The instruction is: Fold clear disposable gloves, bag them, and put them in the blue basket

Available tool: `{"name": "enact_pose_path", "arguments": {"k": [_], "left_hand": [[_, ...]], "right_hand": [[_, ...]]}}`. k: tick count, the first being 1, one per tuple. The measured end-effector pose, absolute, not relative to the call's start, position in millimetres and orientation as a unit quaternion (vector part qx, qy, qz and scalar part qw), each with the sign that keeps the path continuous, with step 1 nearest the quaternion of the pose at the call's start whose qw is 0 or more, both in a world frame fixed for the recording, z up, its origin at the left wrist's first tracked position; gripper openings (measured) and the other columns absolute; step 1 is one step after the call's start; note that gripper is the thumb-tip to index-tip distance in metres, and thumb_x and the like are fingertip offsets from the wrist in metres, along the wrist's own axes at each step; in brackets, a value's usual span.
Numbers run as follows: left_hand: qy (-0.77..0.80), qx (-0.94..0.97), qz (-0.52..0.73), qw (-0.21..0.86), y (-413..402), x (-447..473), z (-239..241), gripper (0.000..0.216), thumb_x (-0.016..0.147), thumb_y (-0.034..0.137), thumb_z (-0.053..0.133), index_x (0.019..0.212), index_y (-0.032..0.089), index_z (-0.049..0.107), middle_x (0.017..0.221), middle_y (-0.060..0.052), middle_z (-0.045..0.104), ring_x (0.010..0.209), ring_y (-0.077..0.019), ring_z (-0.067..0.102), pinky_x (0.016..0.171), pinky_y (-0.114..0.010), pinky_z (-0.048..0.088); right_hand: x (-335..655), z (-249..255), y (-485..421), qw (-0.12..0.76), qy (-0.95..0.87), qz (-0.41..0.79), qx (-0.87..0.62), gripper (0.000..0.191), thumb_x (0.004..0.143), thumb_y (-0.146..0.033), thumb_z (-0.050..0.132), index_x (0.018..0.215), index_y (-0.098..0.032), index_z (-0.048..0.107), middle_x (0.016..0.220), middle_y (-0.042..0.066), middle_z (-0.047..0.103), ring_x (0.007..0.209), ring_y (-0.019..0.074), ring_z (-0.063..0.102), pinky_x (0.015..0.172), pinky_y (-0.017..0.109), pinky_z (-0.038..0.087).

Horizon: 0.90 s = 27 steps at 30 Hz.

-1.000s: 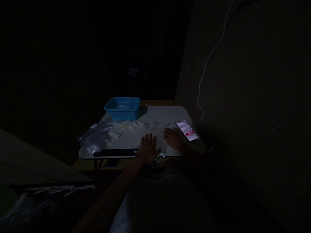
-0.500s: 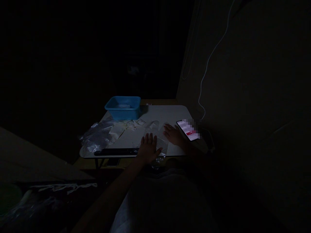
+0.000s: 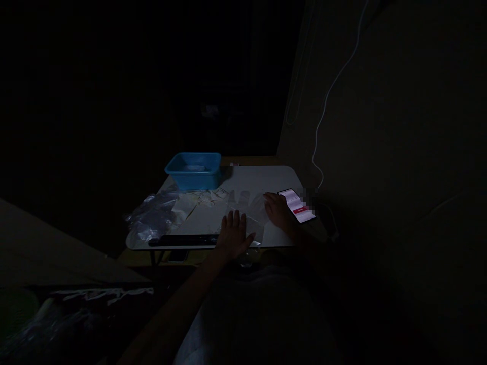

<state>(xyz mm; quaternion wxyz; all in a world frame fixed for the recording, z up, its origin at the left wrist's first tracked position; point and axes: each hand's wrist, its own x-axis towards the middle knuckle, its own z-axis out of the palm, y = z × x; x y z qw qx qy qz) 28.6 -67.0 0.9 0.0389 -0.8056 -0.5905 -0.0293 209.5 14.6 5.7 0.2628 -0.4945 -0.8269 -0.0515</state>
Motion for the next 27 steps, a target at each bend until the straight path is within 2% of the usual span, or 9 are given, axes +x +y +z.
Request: {"name": "enact_pose_path", "arguments": {"k": [5,13,16,20,27], "left_hand": [[-0.619,-0.784,-0.02,0.032,-62,34,2,0.072,0.084,0.056,0.022,0.136,0.006,0.026,0.142,-0.021,0.023,0.131,-0.0368,0.016,0.103,-0.049,0.016],[-0.671,-0.741,-0.022,0.021,-49,56,7,0.073,0.083,0.054,0.023,0.135,0.003,0.026,0.141,-0.025,0.023,0.13,-0.0388,0.018,0.1,-0.053,0.017],[-0.691,-0.722,-0.032,0.018,-47,66,6,0.074,0.083,0.053,0.024,0.135,0.001,0.025,0.14,-0.026,0.023,0.13,-0.0399,0.017,0.101,-0.053,0.017],[-0.712,-0.7,-0.049,0.006,-44,77,5,0.076,0.082,0.053,0.022,0.135,-0.001,0.024,0.14,-0.027,0.022,0.13,-0.0407,0.016,0.101,-0.054,0.016],[-0.73,-0.681,-0.062,-0.004,-39,85,4,0.076,0.082,0.053,0.022,0.135,0.0,0.024,0.14,-0.026,0.022,0.13,-0.04,0.016,0.1,-0.056,0.016]], "right_hand": [[214,5,2,0.268,-0.835,-0.041,-0.48,0.035,0.082,-0.014,0.036,0.112,-0.011,0.054,0.115,0.013,0.058,0.107,0.0213,0.049,0.094,0.038,0.032],[214,3,-7,0.195,-0.827,-0.019,-0.527,0.034,0.079,-0.013,0.039,0.107,-0.013,0.059,0.11,0.01,0.062,0.101,0.0197,0.055,0.091,0.033,0.035],[213,4,-6,0.194,-0.815,-0.021,-0.546,0.033,0.079,-0.012,0.039,0.104,-0.011,0.06,0.108,0.011,0.063,0.098,0.0199,0.056,0.089,0.032,0.038],[215,2,-4,0.217,-0.811,-0.013,-0.543,0.037,0.078,-0.011,0.038,0.108,-0.012,0.059,0.113,0.01,0.061,0.103,0.019,0.055,0.092,0.033,0.038],[216,1,-5,0.202,-0.838,-0.006,-0.507,0.038,0.076,-0.011,0.042,0.109,-0.014,0.06,0.115,0.009,0.06,0.107,0.0186,0.053,0.095,0.033,0.036]]}}
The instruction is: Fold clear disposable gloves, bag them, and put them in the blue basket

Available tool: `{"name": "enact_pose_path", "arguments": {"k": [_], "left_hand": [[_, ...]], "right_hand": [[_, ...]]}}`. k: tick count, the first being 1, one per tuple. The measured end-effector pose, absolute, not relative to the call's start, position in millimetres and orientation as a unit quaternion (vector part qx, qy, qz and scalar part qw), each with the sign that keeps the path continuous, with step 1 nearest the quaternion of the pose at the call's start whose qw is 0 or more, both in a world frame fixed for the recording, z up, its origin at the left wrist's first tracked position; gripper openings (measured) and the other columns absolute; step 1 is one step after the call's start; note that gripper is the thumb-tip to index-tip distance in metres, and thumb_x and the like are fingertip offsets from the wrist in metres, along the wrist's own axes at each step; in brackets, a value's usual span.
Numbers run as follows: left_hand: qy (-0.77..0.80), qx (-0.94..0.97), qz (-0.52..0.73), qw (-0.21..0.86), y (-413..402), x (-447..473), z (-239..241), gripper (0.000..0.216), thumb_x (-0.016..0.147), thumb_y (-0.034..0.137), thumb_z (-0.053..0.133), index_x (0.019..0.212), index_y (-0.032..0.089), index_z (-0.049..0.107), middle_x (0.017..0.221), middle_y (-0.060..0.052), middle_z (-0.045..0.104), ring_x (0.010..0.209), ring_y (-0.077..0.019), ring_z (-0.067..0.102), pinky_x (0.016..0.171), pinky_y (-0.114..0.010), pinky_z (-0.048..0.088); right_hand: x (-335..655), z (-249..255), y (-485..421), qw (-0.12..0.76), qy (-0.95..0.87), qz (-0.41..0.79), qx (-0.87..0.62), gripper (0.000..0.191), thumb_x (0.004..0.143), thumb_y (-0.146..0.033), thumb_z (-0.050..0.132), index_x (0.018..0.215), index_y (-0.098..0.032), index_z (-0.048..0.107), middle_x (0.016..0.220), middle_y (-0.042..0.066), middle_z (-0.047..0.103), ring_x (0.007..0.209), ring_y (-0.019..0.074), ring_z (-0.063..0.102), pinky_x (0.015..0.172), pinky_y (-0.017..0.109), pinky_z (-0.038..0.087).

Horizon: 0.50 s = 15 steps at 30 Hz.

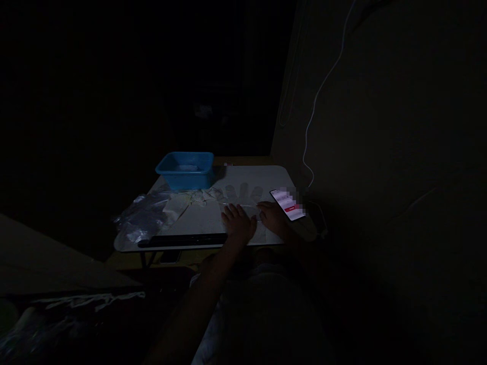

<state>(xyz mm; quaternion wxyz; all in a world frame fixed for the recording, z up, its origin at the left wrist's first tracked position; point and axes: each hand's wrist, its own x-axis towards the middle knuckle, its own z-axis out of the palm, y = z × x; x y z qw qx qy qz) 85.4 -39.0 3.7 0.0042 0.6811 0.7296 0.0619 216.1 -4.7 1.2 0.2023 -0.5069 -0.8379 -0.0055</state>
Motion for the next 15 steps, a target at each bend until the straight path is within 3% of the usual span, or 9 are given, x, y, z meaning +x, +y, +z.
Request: {"name": "enact_pose_path", "arguments": {"k": [8,15], "left_hand": [[0.719,0.693,0.062,-0.003,-44,77,4,0.075,0.083,0.055,0.019,0.136,0.002,0.022,0.141,-0.025,0.022,0.131,-0.0384,0.016,0.102,-0.052,0.016],[0.716,0.695,0.061,-0.005,-46,75,7,0.075,0.082,0.055,0.022,0.136,0.003,0.024,0.141,-0.025,0.023,0.13,-0.0397,0.017,0.101,-0.052,0.018]], "right_hand": [[215,0,-2,0.216,-0.811,-0.009,-0.543,0.037,0.077,-0.01,0.041,0.109,-0.01,0.059,0.112,0.011,0.06,0.105,0.0195,0.052,0.095,0.032,0.036],[215,0,-5,0.215,-0.847,-0.009,-0.486,0.037,0.075,-0.01,0.043,0.108,-0.016,0.06,0.113,0.007,0.061,0.106,0.0183,0.051,0.094,0.033,0.036]]}}
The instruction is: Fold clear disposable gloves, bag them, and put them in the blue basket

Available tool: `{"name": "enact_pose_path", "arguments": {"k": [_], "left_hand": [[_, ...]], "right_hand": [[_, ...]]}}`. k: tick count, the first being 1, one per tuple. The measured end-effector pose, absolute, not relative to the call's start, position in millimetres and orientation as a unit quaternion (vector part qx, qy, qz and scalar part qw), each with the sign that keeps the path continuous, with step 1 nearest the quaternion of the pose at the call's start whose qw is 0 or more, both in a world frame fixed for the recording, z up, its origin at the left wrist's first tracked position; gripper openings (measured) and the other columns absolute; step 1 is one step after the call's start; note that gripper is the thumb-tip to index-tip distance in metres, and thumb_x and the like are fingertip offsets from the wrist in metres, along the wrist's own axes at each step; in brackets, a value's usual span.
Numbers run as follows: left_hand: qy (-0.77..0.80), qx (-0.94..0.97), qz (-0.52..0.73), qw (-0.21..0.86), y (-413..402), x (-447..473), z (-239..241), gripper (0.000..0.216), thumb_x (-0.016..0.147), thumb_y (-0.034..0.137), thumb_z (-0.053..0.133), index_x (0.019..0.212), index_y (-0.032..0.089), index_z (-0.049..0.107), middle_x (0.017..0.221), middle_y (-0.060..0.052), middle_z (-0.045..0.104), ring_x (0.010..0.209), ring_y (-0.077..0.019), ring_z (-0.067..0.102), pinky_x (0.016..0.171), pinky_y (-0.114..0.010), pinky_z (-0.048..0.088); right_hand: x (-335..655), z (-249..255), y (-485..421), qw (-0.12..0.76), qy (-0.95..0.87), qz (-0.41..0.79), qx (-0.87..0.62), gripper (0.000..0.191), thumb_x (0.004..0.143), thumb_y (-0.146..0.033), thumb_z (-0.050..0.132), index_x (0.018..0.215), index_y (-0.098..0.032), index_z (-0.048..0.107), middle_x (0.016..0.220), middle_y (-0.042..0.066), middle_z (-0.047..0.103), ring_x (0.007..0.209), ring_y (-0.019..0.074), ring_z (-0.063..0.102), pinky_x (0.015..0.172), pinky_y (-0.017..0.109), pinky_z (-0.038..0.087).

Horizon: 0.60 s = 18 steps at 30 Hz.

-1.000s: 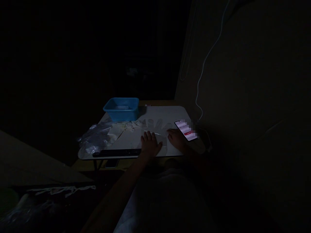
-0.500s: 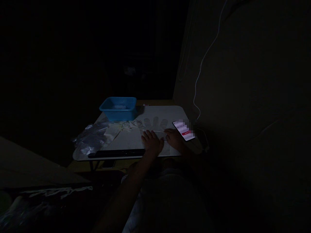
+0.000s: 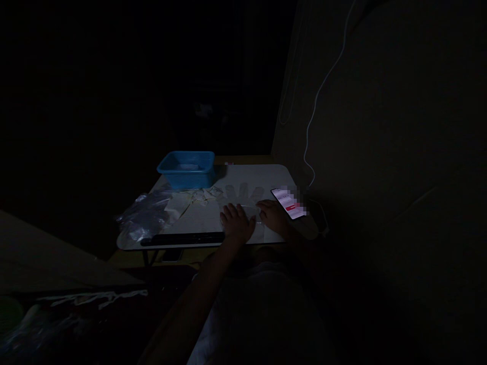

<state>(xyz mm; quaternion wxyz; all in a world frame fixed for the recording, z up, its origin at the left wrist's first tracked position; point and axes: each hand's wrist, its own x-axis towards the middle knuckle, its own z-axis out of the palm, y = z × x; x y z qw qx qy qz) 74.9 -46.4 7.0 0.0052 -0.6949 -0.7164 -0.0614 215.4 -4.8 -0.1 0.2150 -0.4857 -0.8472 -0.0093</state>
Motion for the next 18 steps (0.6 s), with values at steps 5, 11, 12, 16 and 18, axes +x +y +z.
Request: {"name": "enact_pose_path", "arguments": {"k": [5,11,12,16,18], "left_hand": [[-0.721,-0.691,-0.051,0.003,-47,76,9,0.073,0.083,0.054,0.023,0.136,0.004,0.025,0.141,-0.024,0.023,0.13,-0.0395,0.016,0.101,-0.052,0.018],[-0.71,-0.701,-0.066,0.022,-50,73,9,0.07,0.083,0.054,0.025,0.136,0.008,0.027,0.141,-0.023,0.024,0.13,-0.0386,0.018,0.1,-0.051,0.02],[-0.706,-0.705,-0.067,0.026,-50,71,9,0.07,0.083,0.053,0.026,0.136,0.008,0.027,0.141,-0.022,0.024,0.13,-0.0386,0.019,0.1,-0.051,0.02],[-0.696,-0.712,-0.079,0.055,-50,58,9,0.064,0.084,0.049,0.028,0.134,0.009,0.033,0.139,-0.022,0.029,0.128,-0.0391,0.022,0.099,-0.055,0.02],[-0.69,-0.716,-0.084,0.066,-49,48,9,0.061,0.084,0.046,0.029,0.132,0.009,0.036,0.138,-0.022,0.033,0.127,-0.0385,0.026,0.098,-0.055,0.021]], "right_hand": [[216,0,-6,0.209,-0.866,-0.022,-0.454,0.031,0.074,-0.014,0.049,0.102,-0.02,0.063,0.113,0.006,0.06,0.108,0.0196,0.049,0.093,0.036,0.035],[215,0,-5,0.208,-0.862,-0.026,-0.462,0.028,0.074,-0.016,0.052,0.098,-0.02,0.064,0.11,0.006,0.061,0.105,0.0217,0.049,0.089,0.037,0.037],[215,0,-5,0.209,-0.861,-0.026,-0.462,0.028,0.073,-0.016,0.052,0.098,-0.02,0.065,0.11,0.006,0.061,0.105,0.0217,0.049,0.089,0.037,0.037],[216,-1,-4,0.22,-0.86,-0.025,-0.461,0.028,0.073,-0.014,0.051,0.097,-0.019,0.065,0.109,0.006,0.061,0.105,0.0213,0.049,0.09,0.037,0.036],[216,-1,-4,0.224,-0.857,-0.027,-0.462,0.027,0.074,-0.014,0.051,0.096,-0.019,0.065,0.108,0.006,0.062,0.104,0.0212,0.049,0.09,0.036,0.036]]}}
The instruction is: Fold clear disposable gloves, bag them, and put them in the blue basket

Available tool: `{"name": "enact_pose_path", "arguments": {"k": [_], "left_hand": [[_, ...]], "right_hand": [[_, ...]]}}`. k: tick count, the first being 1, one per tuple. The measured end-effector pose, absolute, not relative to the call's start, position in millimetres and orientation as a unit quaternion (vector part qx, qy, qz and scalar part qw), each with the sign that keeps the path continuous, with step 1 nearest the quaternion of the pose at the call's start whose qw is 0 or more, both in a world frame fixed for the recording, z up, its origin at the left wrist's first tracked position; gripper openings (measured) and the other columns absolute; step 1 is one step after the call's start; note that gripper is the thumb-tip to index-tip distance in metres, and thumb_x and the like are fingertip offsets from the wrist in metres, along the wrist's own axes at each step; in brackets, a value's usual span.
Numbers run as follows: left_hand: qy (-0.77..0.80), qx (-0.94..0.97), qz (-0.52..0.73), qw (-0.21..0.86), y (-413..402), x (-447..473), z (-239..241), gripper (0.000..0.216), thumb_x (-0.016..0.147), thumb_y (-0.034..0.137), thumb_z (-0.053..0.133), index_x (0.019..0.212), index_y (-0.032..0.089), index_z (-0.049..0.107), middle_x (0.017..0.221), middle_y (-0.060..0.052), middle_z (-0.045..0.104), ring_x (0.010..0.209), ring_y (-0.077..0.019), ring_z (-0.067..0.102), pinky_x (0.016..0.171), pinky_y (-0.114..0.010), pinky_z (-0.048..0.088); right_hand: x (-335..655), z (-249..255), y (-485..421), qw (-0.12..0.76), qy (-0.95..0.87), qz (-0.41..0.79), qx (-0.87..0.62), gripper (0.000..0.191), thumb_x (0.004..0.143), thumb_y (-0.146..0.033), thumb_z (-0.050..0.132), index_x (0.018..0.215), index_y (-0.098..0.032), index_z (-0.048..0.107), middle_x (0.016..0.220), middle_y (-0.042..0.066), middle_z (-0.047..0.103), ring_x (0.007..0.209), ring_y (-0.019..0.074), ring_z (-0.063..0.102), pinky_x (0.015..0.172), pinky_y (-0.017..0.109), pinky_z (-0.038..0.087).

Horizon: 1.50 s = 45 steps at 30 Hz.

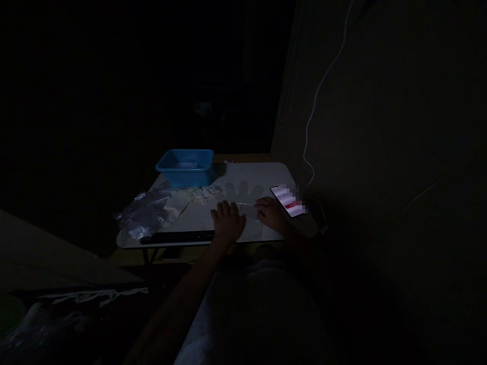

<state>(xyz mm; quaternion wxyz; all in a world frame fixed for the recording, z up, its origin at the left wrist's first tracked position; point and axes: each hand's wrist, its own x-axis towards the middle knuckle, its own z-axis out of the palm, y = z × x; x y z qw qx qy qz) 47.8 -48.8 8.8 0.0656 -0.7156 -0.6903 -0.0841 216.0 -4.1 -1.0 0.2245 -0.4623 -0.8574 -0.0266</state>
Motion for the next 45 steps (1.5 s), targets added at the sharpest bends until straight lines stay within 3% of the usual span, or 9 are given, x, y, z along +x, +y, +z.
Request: {"name": "enact_pose_path", "arguments": {"k": [4,9,14,22,28,32,37,45], "left_hand": [[-0.672,-0.732,-0.092,0.064,-47,28,10,0.05,0.087,0.035,0.027,0.129,0.011,0.04,0.134,-0.019,0.039,0.124,-0.0333,0.033,0.098,-0.053,0.025],[-0.657,-0.748,-0.081,0.038,-47,23,10,0.049,0.084,0.027,0.031,0.129,0.008,0.04,0.136,-0.019,0.037,0.126,-0.0316,0.031,0.098,-0.052,0.026],[-0.683,-0.723,-0.094,0.037,-50,40,7,0.052,0.083,0.029,0.032,0.129,0.005,0.039,0.136,-0.022,0.035,0.126,-0.0342,0.029,0.099,-0.054,0.024],[-0.73,-0.674,-0.108,0.032,-53,74,6,0.058,0.084,0.039,0.031,0.128,0.0,0.039,0.135,-0.026,0.035,0.125,-0.0385,0.029,0.098,-0.054,0.021],[-0.719,-0.675,-0.161,0.036,-36,37,27,0.041,0.085,0.033,0.032,0.115,0.012,0.05,0.113,-0.016,0.056,0.102,-0.03,0.052,0.086,-0.047,0.037],[-0.713,-0.677,-0.18,-0.013,-10,4,31,0.041,0.082,0.027,0.038,0.119,0.012,0.045,0.116,-0.015,0.056,0.107,-0.0269,0.051,0.084,-0.039,0.041],[-0.694,-0.679,-0.237,-0.028,4,-2,24,0.049,0.076,0.027,0.048,0.122,0.014,0.038,0.107,-0.013,0.061,0.101,-0.0269,0.055,0.085,-0.041,0.039],[-0.641,-0.685,-0.336,-0.083,7,-5,3,0.023,0.079,0.029,0.044,0.098,0.018,0.05,0.097,-0.009,0.065,0.093,-0.0209,0.06,0.08,-0.036,0.044]], "right_hand": [[216,0,-6,0.233,-0.865,-0.035,-0.443,0.024,0.078,-0.022,0.052,0.098,-0.02,0.065,0.108,0.006,0.062,0.104,0.021,0.049,0.088,0.036,0.035],[215,0,-9,0.221,-0.888,-0.045,-0.4,0.028,0.075,-0.035,0.059,0.099,-0.023,0.064,0.111,0.006,0.061,0.106,0.0227,0.048,0.086,0.039,0.033],[215,2,-8,0.244,-0.879,-0.05,-0.406,0.019,0.077,-0.021,0.053,0.092,-0.02,0.066,0.104,0.006,0.064,0.101,0.0211,0.052,0.084,0.037,0.034],[215,-3,-4,0.256,-0.886,-0.014,-0.387,0.027,0.073,-0.01,0.049,0.094,-0.017,0.065,0.103,0.007,0.066,0.095,0.0178,0.057,0.085,0.033,0.037],[214,-1,-6,0.227,-0.888,-0.01,-0.4,0.026,0.073,-0.012,0.05,0.092,-0.019,0.066,0.105,0.005,0.066,0.095,0.0177,0.059,0.086,0.034,0.037],[214,1,-8,0.222,-0.887,-0.004,-0.406,0.027,0.074,-0.013,0.048,0.093,-0.019,0.066,0.105,0.005,0.066,0.095,0.0175,0.059,0.086,0.034,0.036],[214,-2,-7,0.221,-0.885,-0.006,-0.411,0.027,0.073,-0.013,0.049,0.093,-0.02,0.066,0.106,0.005,0.065,0.095,0.0178,0.058,0.085,0.034,0.036],[214,-1,-8,0.225,-0.884,-0.005,-0.41,0.028,0.072,-0.012,0.049,0.092,-0.019,0.066,0.106,0.005,0.065,0.094,0.0177,0.059,0.085,0.034,0.036]]}}
